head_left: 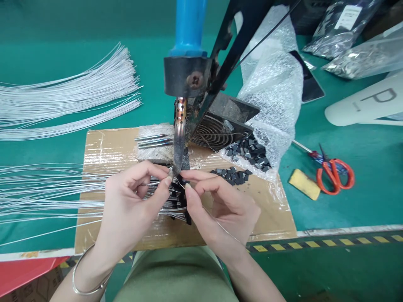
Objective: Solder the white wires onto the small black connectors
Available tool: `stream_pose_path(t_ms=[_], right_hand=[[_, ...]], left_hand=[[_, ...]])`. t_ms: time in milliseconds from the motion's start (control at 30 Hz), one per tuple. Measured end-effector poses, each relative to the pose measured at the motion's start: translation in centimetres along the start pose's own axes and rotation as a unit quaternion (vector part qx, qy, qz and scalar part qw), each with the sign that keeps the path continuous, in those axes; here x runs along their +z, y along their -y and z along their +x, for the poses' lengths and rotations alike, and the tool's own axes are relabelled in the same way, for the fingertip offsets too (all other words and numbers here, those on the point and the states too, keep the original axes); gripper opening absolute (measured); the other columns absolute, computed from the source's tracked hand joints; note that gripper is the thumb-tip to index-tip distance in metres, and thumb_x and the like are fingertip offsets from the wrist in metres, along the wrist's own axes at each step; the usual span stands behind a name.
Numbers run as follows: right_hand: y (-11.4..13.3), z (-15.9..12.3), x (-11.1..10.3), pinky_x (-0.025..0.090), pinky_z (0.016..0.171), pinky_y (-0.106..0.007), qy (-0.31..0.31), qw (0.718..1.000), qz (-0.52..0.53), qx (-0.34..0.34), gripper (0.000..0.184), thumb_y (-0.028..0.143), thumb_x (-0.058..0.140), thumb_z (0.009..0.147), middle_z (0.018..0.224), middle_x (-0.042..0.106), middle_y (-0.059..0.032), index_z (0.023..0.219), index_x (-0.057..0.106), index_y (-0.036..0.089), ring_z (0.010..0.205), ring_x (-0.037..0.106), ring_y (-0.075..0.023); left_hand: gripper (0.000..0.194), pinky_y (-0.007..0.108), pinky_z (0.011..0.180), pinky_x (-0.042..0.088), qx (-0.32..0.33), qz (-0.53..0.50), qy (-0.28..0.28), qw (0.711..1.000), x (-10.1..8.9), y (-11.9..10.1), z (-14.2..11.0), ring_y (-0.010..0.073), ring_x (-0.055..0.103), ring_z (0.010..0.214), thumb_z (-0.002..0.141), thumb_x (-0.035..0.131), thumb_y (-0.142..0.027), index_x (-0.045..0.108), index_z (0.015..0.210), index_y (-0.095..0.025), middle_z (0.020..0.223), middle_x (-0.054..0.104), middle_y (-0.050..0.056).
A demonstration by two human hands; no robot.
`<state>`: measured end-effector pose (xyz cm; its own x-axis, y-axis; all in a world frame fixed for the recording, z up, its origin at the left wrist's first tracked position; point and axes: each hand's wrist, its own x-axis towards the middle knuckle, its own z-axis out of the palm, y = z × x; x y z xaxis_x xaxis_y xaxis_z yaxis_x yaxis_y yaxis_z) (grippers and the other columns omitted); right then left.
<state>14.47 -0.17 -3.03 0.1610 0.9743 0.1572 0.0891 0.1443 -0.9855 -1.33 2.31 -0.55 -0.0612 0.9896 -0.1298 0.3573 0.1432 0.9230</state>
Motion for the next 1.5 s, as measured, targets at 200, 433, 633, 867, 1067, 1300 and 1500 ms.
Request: stream_pose_path(t_ms=[200, 433, 633, 867, 1067, 1300, 1500], right_hand=[[0.08, 0.08, 0.10, 0.063, 0.089, -0.032, -0.007, 1.000, 0.000, -0.009, 0.018, 0.008, 0.071, 0.090, 0.107, 0.082, -0.0039, 0.080, 0.066, 0.022, 0.099, 0.079, -0.0188], [0.14, 0.11, 0.10, 0.064, 0.089, -0.035, -0.009, 1.000, -0.010, -0.014, 0.017, 0.009, 0.071, 0.090, 0.107, 0.082, -0.0059, 0.081, 0.067, 0.022, 0.098, 0.079, -0.0206], [0.06, -0.06, 0.06, 0.063, 0.089, -0.035, -0.006, 1.000, -0.011, -0.012, 0.016, 0.010, 0.071, 0.091, 0.108, 0.082, -0.0061, 0.083, 0.068, 0.023, 0.099, 0.079, -0.0208], [0.04, 0.00, 0.08, 0.063, 0.092, -0.034, -0.004, 1.000, -0.003, -0.013, 0.017, 0.009, 0.071, 0.091, 0.109, 0.082, -0.0052, 0.083, 0.068, 0.022, 0.100, 0.079, -0.0196], [-0.12, 0.00, 0.03, 0.063, 0.092, -0.036, -0.002, 1.000, -0.009, -0.011, 0.015, 0.010, 0.072, 0.091, 0.108, 0.082, -0.0057, 0.083, 0.068, 0.023, 0.100, 0.079, -0.0211], [-0.12, -0.12, 0.05, 0.064, 0.091, -0.037, -0.006, 1.000, -0.016, -0.019, 0.014, 0.011, 0.072, 0.092, 0.109, 0.082, -0.0063, 0.086, 0.069, 0.023, 0.100, 0.079, -0.0218], [-0.04, -0.12, 0.03, 0.063, 0.091, -0.034, -0.005, 1.000, -0.011, -0.021, 0.016, 0.008, 0.073, 0.091, 0.109, 0.082, -0.0040, 0.086, 0.070, 0.023, 0.100, 0.078, -0.0198]], left_hand=[[0.008, 0.023, 0.051, 0.029, 0.006, -0.006, 0.004, 1.000, -0.09, -0.18, -0.06, 0.0092, 0.054, 0.064, 0.086, 0.078, -0.019, 0.076, 0.081, -0.025, 0.086, 0.076, -0.001], [0.007, 0.024, 0.050, 0.029, 0.003, 0.001, -0.005, 1.000, -0.14, -0.18, -0.16, 0.0089, 0.052, 0.062, 0.085, 0.079, -0.019, 0.076, 0.081, -0.024, 0.088, 0.076, 0.000], [0.006, 0.025, 0.049, 0.028, 0.004, -0.001, -0.005, 1.000, -0.25, -0.20, -0.27, 0.0093, 0.053, 0.062, 0.086, 0.078, -0.021, 0.077, 0.081, -0.024, 0.088, 0.077, 0.001], [0.007, 0.024, 0.050, 0.028, 0.002, -0.007, -0.003, 1.000, -0.24, -0.10, -0.15, 0.0089, 0.054, 0.063, 0.086, 0.078, -0.021, 0.077, 0.082, -0.026, 0.090, 0.077, -0.001], [0.007, 0.024, 0.049, 0.029, 0.003, -0.008, 0.007, 1.000, -0.16, -0.09, -0.05, 0.0087, 0.051, 0.060, 0.086, 0.078, -0.020, 0.076, 0.080, -0.023, 0.086, 0.076, 0.000], [0.006, 0.024, 0.051, 0.030, 0.003, -0.013, 0.005, 1.000, -0.07, -0.14, 0.00, 0.0092, 0.054, 0.063, 0.086, 0.078, -0.020, 0.076, 0.081, -0.024, 0.089, 0.076, 0.000], [0.009, 0.025, 0.049, 0.027, 0.006, -0.021, 0.005, 1.000, -0.04, -0.20, -0.05, 0.0076, 0.048, 0.059, 0.087, 0.078, -0.019, 0.076, 0.080, -0.025, 0.087, 0.075, -0.002]])
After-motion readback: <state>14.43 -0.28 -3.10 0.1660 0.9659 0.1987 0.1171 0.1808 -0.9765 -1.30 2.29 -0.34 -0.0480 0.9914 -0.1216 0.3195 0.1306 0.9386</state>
